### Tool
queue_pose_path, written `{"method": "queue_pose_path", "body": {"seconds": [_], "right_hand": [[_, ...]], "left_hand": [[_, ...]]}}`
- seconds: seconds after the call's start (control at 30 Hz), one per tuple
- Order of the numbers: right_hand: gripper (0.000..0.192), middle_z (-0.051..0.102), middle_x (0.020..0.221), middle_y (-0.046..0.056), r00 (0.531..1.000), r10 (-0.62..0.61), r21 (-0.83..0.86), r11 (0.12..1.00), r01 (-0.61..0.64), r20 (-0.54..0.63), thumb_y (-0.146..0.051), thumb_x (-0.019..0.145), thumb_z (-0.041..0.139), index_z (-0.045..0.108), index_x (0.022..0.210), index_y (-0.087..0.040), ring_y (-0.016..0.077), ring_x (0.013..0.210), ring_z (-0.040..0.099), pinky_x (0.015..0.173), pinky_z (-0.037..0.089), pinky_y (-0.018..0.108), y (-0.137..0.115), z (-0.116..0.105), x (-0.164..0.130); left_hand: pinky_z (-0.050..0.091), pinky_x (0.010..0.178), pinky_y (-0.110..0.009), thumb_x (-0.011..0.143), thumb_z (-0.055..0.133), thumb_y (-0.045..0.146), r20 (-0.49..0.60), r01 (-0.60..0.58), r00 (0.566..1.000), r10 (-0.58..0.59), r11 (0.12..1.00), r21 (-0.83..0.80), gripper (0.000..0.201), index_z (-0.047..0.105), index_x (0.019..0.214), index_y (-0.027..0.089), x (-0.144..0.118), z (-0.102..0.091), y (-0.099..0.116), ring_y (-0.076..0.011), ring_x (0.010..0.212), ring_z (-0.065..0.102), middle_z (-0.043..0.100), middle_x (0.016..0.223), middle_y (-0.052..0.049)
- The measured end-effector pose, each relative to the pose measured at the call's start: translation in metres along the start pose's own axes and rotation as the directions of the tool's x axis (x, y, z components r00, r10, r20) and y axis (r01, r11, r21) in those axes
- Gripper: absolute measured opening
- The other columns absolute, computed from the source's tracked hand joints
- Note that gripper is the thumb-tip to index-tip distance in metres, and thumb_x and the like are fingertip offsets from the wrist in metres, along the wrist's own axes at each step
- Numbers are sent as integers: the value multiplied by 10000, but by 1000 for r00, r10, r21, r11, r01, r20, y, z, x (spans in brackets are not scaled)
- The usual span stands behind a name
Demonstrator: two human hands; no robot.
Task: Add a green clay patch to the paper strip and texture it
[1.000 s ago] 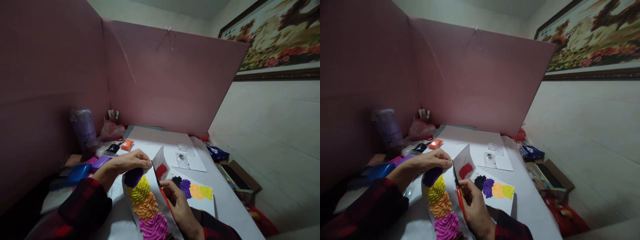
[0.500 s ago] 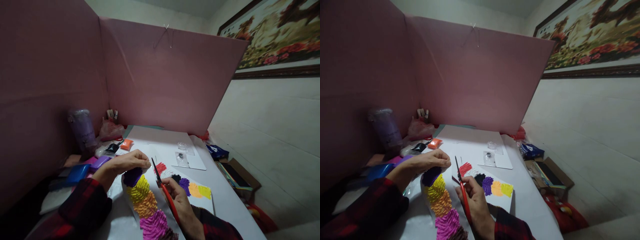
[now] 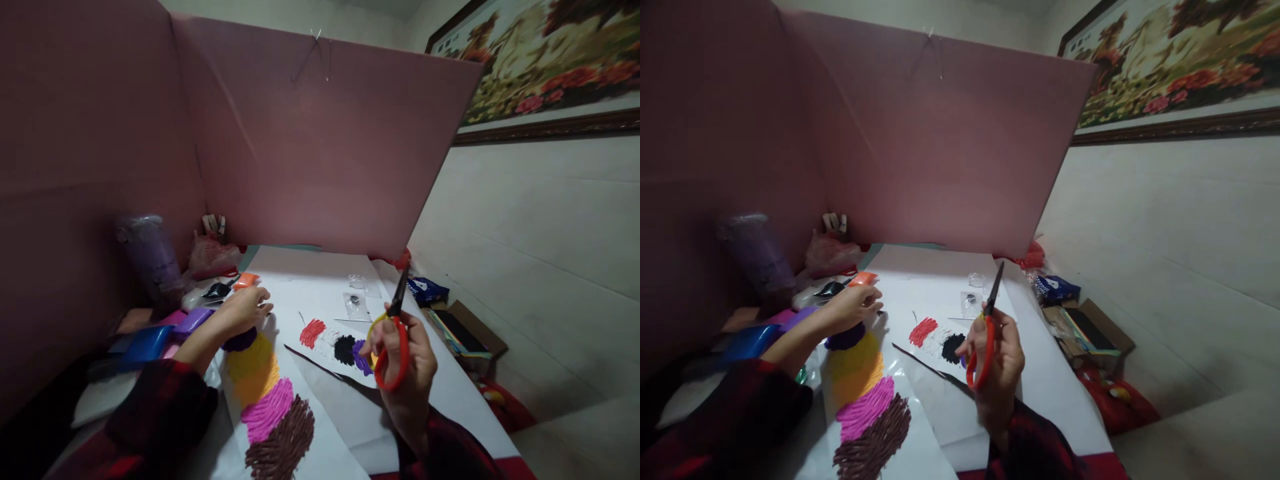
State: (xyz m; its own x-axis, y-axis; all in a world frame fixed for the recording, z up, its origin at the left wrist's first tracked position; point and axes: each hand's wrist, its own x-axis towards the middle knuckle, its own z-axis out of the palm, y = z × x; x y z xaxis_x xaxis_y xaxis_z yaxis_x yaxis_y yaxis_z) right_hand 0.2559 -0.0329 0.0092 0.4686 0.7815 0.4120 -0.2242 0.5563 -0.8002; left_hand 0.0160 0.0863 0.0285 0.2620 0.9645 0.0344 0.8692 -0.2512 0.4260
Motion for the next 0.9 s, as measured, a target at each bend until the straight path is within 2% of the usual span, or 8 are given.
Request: {"method": "queue_pose_path", "body": {"seconds": [0.07, 0.17, 0.27, 0.33, 0.47, 0.53, 0.7, 0.9], "right_hand": [[237, 521, 587, -73, 996, -61, 10, 998, 62, -73, -309, 844, 662, 572, 1024, -183, 88, 474, 536, 440, 478, 207, -7, -1, 12], [234, 526, 599, -69, 987, -110, -1, 994, 110, -121, -298, 845, 660, 568, 1022, -175, 78, 457, 522, 428, 468, 199, -11, -6, 25], [222, 531, 622, -67, 979, -126, -17, 992, 125, -157, -316, 847, 660, 562, 994, -181, 72, 455, 516, 430, 474, 199, -10, -11, 31], [219, 538, 638, -66, 981, -113, -26, 994, 110, -160, -332, 846, 658, 555, 980, -191, 70, 456, 517, 430, 475, 196, -8, -14, 32], [256, 539, 639, -74, 982, -88, -35, 996, 84, -164, -347, 838, 658, 554, 1022, -202, 63, 454, 514, 422, 446, 172, -2, -17, 31], [284, 535, 632, -76, 985, -77, -43, 997, 71, -157, -356, 833, 657, 557, 1048, -201, 63, 448, 510, 420, 436, 171, 0, -17, 31], [333, 533, 650, -70, 988, -52, -94, 995, 39, -142, -375, 819, 660, 556, 1074, -186, 53, 426, 463, 420, 422, 180, -4, -13, 27], [316, 534, 660, -61, 985, -73, -88, 994, 60, -157, -361, 823, 654, 550, 1061, -181, 49, 417, 432, 400, 378, 180, -8, -10, 26]], "left_hand": [[466, 779, -335, 869, 568, 295, 28, -25, 999, 22, 995, 92, 159, 651, 892, 161, -6, -11, 6, -215, 901, 615, 661, 961, -71], [407, 669, -300, 827, 556, 293, 83, -75, 995, 61, 979, 188, 169, 651, 753, 175, -15, -35, 20, -224, 794, 620, 668, 812, -66], [384, 616, -292, 793, 604, 292, 188, -153, 976, 110, 960, 236, 131, 676, 779, 183, -16, -53, 43, -202, 704, 611, 673, 761, -54], [425, 647, -299, 816, 607, 274, 283, -208, 949, 137, 949, 236, 134, 689, 847, 172, -7, -55, 64, -195, 728, 619, 683, 785, -55], [531, 821, -406, 905, 588, 317, 486, -305, 854, 188, 936, 175, 271, 604, 1117, 150, 25, -29, 104, -201, 956, 631, 636, 1121, -74], [533, 845, -432, 911, 580, 324, 531, -318, 828, 181, 931, 178, 324, 568, 1194, 165, 42, -9, 115, -220, 1011, 618, 600, 1202, -90], [531, 852, -433, 914, 575, 327, 545, -283, 829, 123, 934, 220, 328, 565, 1203, 174, 67, 31, 119, -224, 1022, 613, 590, 1222, -91], [532, 849, -431, 910, 580, 329, 538, -197, 840, 71, 964, 179, 331, 566, 1203, 173, 77, 48, 109, -227, 1023, 614, 592, 1218, -88]]}}
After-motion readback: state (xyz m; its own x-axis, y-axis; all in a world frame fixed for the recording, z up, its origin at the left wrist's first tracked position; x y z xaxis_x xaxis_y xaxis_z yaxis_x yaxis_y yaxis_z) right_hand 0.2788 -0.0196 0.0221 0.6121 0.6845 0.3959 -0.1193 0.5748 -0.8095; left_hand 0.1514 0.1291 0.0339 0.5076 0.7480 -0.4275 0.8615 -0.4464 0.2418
